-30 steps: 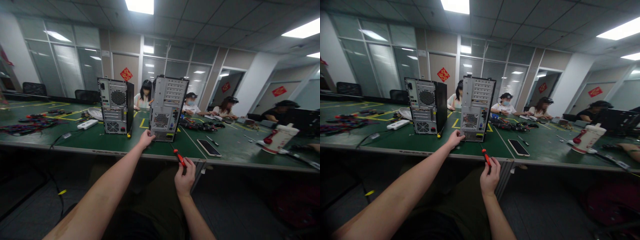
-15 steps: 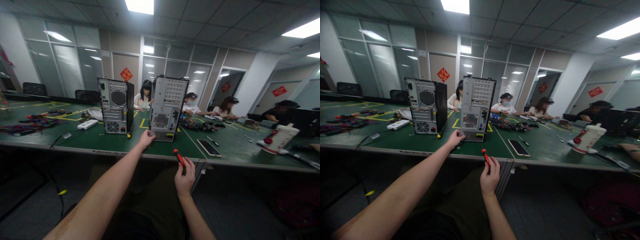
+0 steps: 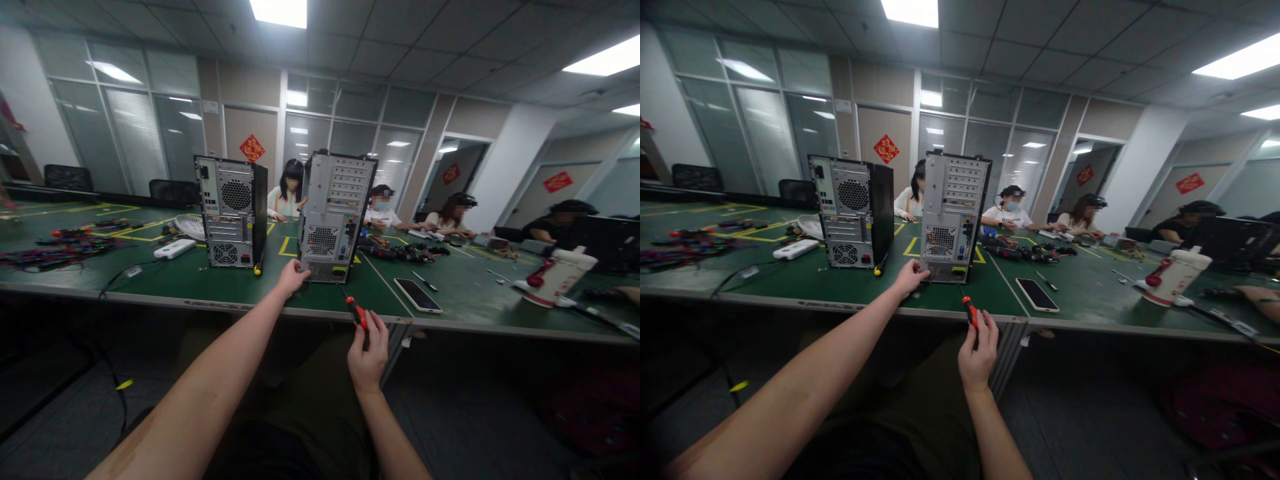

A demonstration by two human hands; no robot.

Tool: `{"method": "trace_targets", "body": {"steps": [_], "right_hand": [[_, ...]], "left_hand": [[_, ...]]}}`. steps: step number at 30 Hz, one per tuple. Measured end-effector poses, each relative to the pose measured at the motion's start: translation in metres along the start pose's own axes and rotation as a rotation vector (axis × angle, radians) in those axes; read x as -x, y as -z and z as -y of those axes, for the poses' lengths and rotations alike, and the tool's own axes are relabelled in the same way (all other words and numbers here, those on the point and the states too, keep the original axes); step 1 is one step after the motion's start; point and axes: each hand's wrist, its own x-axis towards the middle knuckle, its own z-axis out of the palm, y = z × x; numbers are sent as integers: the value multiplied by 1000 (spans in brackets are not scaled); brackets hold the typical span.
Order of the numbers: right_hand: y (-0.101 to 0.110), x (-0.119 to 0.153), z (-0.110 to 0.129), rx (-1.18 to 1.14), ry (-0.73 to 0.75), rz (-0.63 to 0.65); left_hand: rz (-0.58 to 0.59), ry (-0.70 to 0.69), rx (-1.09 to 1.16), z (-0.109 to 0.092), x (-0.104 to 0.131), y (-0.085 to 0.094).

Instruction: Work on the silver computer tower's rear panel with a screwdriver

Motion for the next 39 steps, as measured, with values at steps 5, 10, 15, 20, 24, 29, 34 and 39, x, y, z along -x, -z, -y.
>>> {"method": "trace_targets", "body": {"steps": [5,10,15,20,24,29,34,39], "right_hand": [[-1,1,-4,8,-4,-36],[-1,2,-7,5,-44,-34],[0,2,-7,0,-20,-15],[1,0,-7,22,-29,-38],[2,-1,-4,27,-29,-40],[2,-2,-1,6,18,-16],[3,-1,-4,-1,-12,-21],[3,-1,-5,3,-39,-28]], "left_hand": [[7,-1,6,2,-1,0],[11,-4,-7,3,-2,0],[-14,-9,-15,3,-2,-2],[-7,-4,-14,2,-2,-1],[-3,-3,-23,1,-1,-1],[14,11,-19,2,-1,0],[18,-3,-13,4,-2,-1],[18,-5,-7,8,-4,-2]]}}
